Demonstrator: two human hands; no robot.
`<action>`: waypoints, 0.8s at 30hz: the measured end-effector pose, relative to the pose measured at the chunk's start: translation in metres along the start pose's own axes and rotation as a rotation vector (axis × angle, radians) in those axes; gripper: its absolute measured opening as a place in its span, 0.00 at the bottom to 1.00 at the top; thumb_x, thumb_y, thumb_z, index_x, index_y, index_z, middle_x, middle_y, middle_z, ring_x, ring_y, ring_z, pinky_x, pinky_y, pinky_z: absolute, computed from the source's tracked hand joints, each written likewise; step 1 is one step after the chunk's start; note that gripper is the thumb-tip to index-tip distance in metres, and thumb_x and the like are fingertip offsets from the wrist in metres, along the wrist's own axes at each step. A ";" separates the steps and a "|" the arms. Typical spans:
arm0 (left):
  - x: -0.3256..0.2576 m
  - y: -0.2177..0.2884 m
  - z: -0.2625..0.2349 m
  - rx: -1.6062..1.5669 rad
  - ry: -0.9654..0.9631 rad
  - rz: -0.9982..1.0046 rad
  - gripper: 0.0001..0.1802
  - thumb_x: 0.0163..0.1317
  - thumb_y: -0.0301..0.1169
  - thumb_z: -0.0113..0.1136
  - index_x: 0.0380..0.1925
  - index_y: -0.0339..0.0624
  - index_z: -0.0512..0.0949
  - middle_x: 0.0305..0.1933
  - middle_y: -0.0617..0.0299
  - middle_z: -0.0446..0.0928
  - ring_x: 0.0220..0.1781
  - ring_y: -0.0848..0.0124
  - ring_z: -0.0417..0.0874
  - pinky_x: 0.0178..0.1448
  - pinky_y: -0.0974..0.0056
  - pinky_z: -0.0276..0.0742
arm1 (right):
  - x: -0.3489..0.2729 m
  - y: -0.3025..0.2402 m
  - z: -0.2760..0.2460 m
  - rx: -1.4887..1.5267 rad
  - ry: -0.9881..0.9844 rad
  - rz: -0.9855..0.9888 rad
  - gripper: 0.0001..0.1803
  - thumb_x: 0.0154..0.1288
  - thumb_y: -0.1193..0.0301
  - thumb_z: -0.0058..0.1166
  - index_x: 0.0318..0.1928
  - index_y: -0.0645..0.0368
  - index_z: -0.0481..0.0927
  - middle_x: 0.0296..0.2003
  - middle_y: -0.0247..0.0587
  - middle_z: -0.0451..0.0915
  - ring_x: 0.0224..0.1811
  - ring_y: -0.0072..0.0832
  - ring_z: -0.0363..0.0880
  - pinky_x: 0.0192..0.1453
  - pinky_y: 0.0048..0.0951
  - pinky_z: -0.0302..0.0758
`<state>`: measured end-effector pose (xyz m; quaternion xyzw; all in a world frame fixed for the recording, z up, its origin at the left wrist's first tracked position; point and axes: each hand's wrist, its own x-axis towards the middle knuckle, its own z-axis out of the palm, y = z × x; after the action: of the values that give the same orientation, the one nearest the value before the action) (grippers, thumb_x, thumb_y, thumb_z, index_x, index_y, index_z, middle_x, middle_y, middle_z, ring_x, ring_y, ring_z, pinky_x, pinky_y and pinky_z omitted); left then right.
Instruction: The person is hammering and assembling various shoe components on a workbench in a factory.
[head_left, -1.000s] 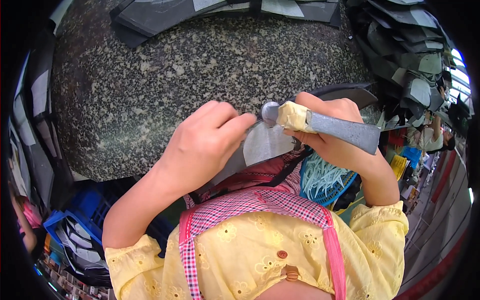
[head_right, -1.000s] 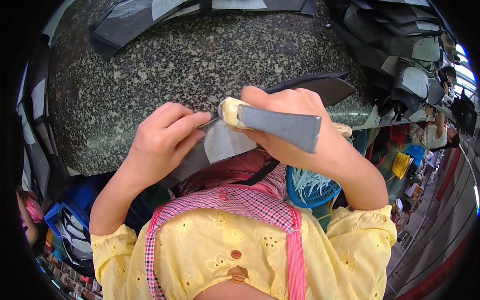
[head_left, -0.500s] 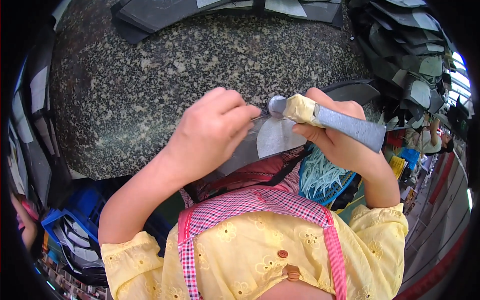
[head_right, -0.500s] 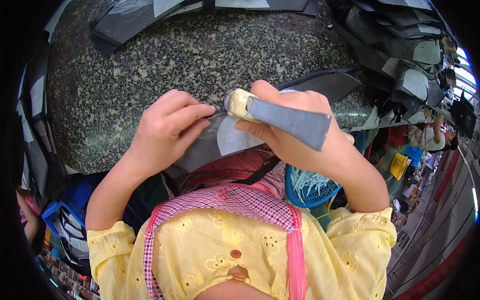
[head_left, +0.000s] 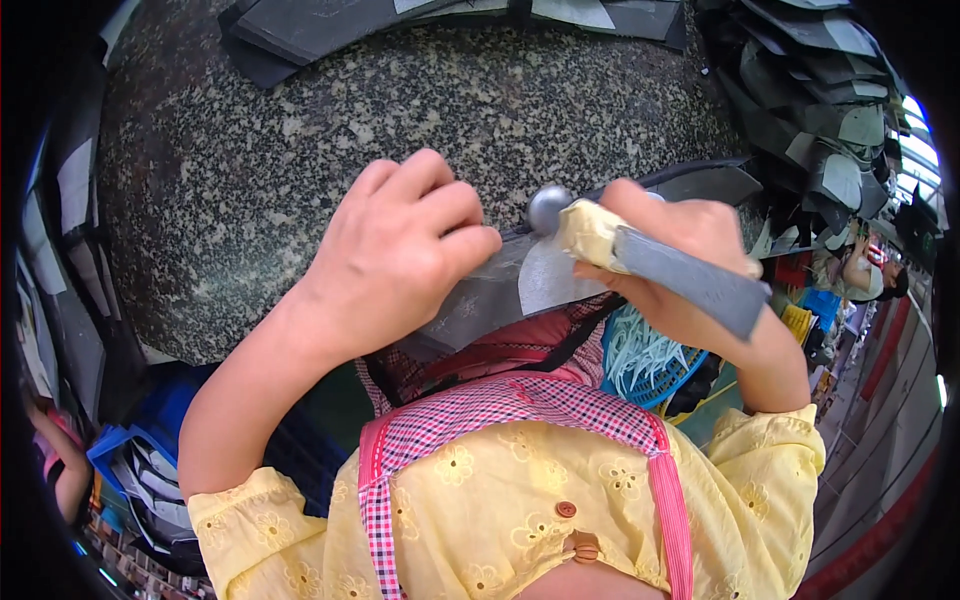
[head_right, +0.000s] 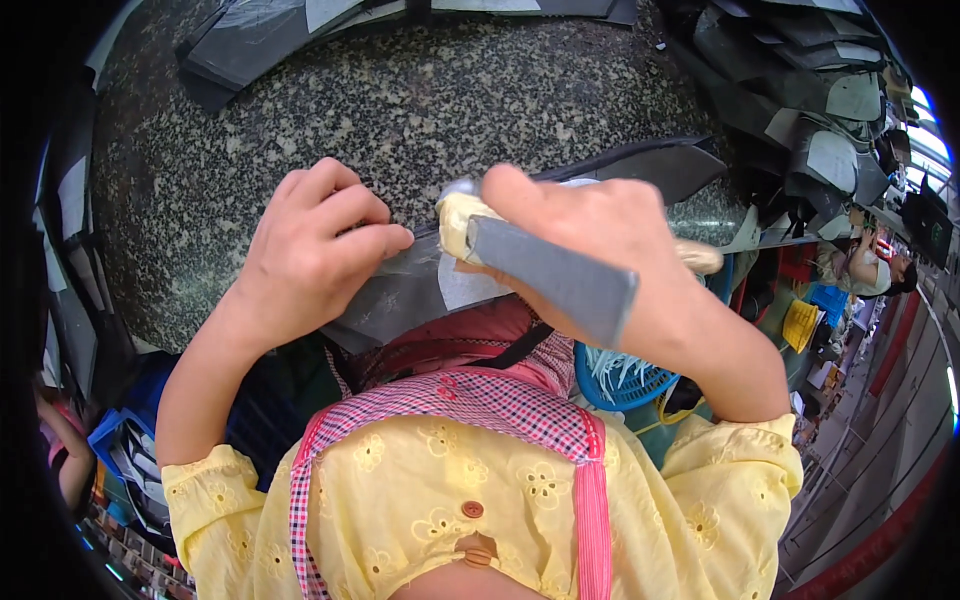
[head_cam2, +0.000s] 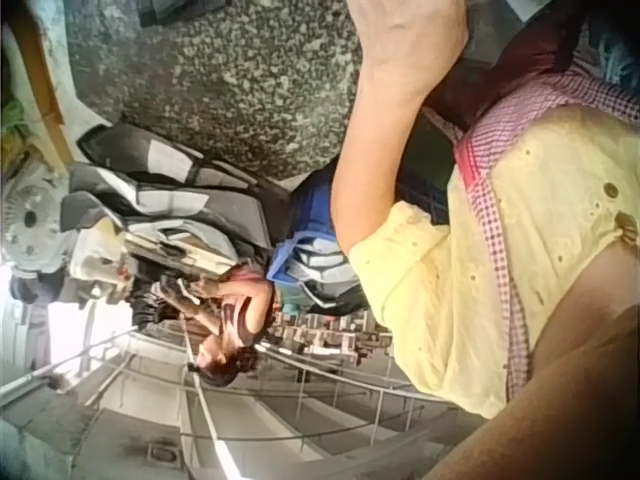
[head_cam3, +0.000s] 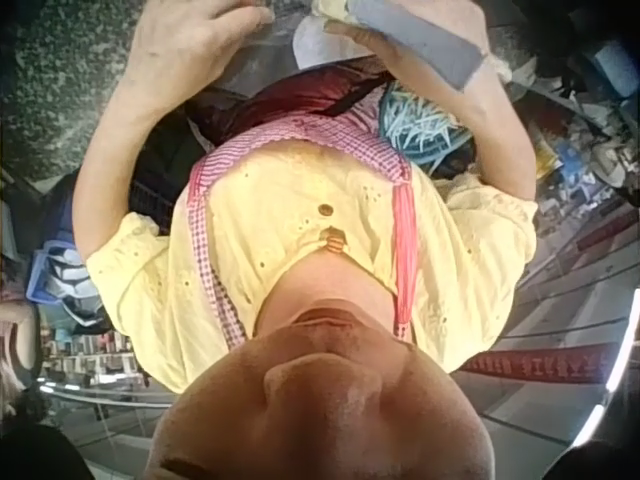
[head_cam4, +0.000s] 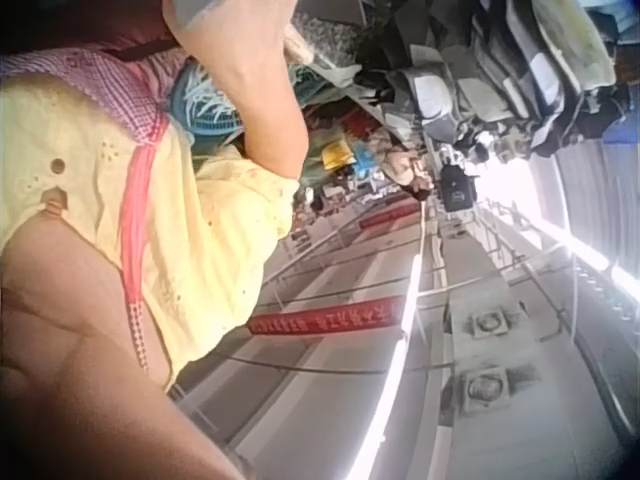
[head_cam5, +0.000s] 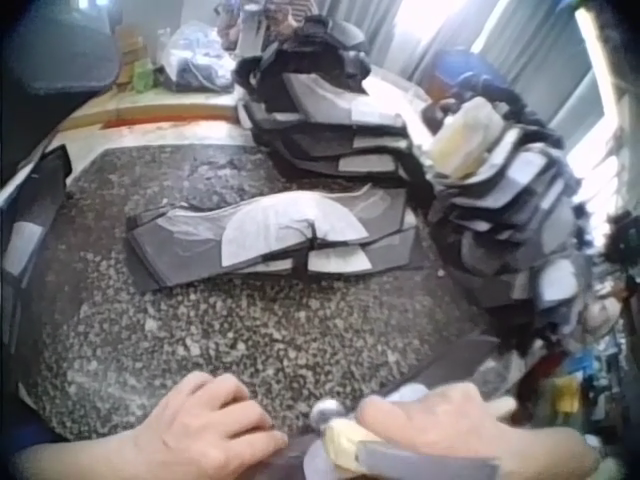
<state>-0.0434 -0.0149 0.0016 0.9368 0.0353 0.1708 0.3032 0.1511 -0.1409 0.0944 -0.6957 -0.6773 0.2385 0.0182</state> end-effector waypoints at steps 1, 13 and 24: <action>-0.001 0.003 0.000 0.000 -0.002 -0.007 0.13 0.43 0.25 0.65 0.32 0.46 0.82 0.35 0.67 0.76 0.40 0.65 0.75 0.45 0.60 0.69 | -0.001 -0.001 -0.002 0.004 -0.004 -0.004 0.18 0.53 0.62 0.69 0.35 0.55 0.72 0.21 0.43 0.77 0.25 0.43 0.80 0.26 0.36 0.72; -0.010 -0.001 -0.009 0.081 -0.025 0.014 0.13 0.41 0.26 0.65 0.32 0.48 0.82 0.34 0.66 0.76 0.44 0.65 0.75 0.48 0.58 0.67 | 0.007 -0.004 -0.009 -0.061 0.183 -0.134 0.13 0.49 0.69 0.66 0.31 0.56 0.74 0.22 0.41 0.80 0.20 0.38 0.81 0.23 0.33 0.72; -0.019 -0.009 -0.019 0.227 0.021 0.084 0.18 0.38 0.30 0.67 0.35 0.52 0.81 0.36 0.69 0.75 0.42 0.62 0.75 0.45 0.56 0.69 | 0.014 -0.005 -0.008 -0.038 0.072 -0.137 0.16 0.51 0.64 0.68 0.30 0.55 0.72 0.19 0.39 0.77 0.21 0.38 0.81 0.22 0.32 0.72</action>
<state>-0.0671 -0.0006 0.0048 0.9639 0.0183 0.1882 0.1876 0.1486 -0.1250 0.0994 -0.6560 -0.7268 0.1986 0.0455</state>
